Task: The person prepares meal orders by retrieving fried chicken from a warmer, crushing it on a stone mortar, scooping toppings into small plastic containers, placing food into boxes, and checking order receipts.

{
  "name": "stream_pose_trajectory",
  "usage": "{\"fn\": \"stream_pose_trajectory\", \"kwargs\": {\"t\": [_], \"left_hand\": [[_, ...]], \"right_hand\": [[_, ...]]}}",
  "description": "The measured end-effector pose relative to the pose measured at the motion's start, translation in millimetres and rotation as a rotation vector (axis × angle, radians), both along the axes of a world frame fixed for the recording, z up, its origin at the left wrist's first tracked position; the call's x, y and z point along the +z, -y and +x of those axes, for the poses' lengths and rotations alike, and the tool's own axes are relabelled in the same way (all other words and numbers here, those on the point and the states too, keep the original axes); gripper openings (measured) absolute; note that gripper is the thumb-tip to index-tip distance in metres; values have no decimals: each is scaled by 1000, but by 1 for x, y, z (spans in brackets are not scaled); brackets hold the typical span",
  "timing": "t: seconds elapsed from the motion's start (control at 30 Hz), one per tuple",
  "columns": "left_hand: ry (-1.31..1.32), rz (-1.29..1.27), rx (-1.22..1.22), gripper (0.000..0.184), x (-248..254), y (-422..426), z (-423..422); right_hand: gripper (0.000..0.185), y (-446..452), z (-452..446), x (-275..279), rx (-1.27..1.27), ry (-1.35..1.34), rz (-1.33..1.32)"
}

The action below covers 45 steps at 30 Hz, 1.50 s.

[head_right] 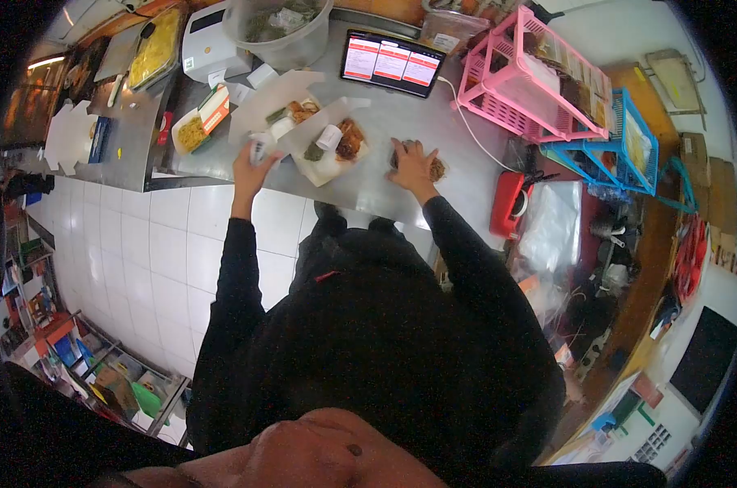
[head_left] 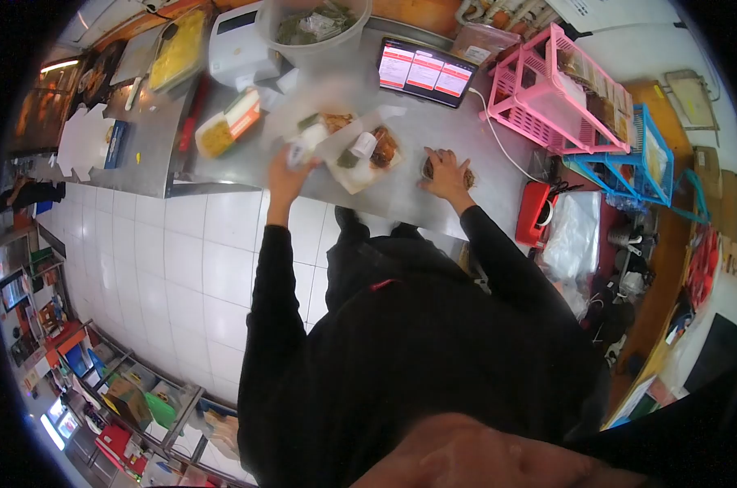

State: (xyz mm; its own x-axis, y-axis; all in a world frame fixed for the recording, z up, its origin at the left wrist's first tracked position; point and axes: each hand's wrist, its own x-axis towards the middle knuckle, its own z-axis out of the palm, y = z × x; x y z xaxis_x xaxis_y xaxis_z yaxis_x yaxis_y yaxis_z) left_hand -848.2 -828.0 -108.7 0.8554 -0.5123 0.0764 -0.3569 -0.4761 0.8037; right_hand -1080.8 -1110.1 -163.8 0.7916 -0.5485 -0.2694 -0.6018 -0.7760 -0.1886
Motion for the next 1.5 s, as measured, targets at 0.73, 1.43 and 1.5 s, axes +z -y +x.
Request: {"fn": "stream_pose_trajectory", "kwargs": {"t": [0.73, 1.43, 1.5], "left_hand": [[30, 212, -73, 51, -17, 93, -75], [-264, -382, -256, 47, 22, 55, -118], [-703, -576, -44, 49, 49, -25, -94]], "right_hand": [[75, 79, -135, 11, 5, 400, -142], [21, -134, -13, 111, 244, 1155, 415], [19, -199, 35, 124, 413, 1176, 558]]}}
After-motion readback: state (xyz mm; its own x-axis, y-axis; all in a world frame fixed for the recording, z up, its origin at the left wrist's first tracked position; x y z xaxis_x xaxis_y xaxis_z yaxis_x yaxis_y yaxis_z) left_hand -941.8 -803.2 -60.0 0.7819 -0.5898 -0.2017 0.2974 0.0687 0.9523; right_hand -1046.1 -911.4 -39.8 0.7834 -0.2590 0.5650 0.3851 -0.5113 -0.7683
